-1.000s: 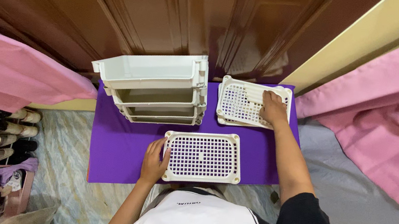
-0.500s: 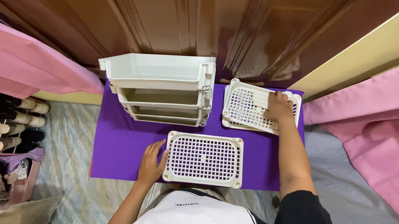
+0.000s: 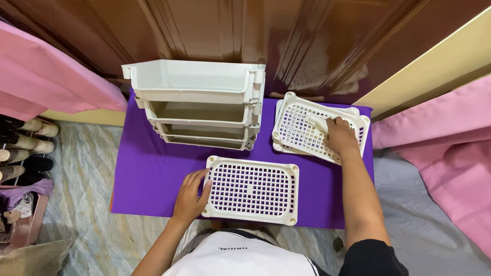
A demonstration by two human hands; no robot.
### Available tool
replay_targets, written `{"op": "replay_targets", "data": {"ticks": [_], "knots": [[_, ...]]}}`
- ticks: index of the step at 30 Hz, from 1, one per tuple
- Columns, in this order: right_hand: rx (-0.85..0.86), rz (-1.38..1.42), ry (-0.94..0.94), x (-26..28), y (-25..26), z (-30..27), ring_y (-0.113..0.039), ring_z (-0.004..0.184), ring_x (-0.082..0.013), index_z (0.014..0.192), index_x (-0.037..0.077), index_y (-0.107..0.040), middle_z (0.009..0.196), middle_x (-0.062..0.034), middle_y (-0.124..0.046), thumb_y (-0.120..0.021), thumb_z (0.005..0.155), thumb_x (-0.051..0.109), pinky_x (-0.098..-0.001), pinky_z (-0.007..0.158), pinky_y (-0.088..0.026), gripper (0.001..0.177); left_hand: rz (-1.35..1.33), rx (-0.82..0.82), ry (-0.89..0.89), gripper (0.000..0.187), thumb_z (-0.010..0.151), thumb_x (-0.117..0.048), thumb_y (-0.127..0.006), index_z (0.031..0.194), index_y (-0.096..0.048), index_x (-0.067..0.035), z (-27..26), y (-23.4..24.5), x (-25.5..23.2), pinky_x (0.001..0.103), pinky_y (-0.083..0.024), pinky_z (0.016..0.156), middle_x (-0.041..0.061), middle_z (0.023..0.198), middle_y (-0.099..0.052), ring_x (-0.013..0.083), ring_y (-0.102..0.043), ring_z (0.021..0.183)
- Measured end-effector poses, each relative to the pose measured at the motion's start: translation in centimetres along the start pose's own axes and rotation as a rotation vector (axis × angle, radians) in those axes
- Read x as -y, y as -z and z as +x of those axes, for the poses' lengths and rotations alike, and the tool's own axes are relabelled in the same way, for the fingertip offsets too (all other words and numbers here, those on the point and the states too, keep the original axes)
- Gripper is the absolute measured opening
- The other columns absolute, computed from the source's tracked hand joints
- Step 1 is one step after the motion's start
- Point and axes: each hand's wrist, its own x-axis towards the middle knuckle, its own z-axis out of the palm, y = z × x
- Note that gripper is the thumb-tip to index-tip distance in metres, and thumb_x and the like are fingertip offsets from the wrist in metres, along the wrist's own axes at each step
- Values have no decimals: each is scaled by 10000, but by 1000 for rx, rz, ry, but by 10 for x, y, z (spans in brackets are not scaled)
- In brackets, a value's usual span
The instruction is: The person assembles a white plastic basket by inserting cylindrical connectors into the basket frame and attaching side panels. They repeatedly insert and remove connectors to align the pieces, then secure the frame by snapping the side panels into place.
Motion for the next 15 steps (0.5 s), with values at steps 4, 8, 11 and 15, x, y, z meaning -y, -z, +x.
{"op": "replay_targets", "data": {"ticks": [4,8,11,15], "knots": [[-58,-8,27,-4,-13,-14,-579,1206,-366,1280,78,-594,1256,-163,-614,-763,799,166,-512,962,-514,517,-10,3,-23,346,970,-179,-635,1260,-639,12,-2,-1,-4,440,-472,1020,185,1241,-680,367,-610,1172],[-103,50,29,-7,-22,-28,-621,1150,-389,1205,35,-607,1196,-177,-670,-763,814,194,-510,937,-529,449,-48,17,-11,346,963,-175,-644,1258,-644,7,-3,-1,-9,431,-481,1001,183,1240,-679,364,-610,1162],[-136,298,-87,-4,-19,-40,-664,1080,-402,1251,-1,-587,1156,-237,-685,-778,854,223,-483,933,-542,494,-62,0,-53,342,962,-163,-650,1257,-644,8,-4,0,-13,434,-474,1021,181,1244,-681,362,-610,1184],[-70,1242,-255,35,-10,-63,-701,992,-347,1266,-60,-627,1159,-275,-712,-752,902,148,-417,837,-589,438,-109,-61,-106,325,971,-143,-651,1259,-648,8,-5,-3,-22,444,-458,1060,184,1275,-676,359,-607,1213]]}}
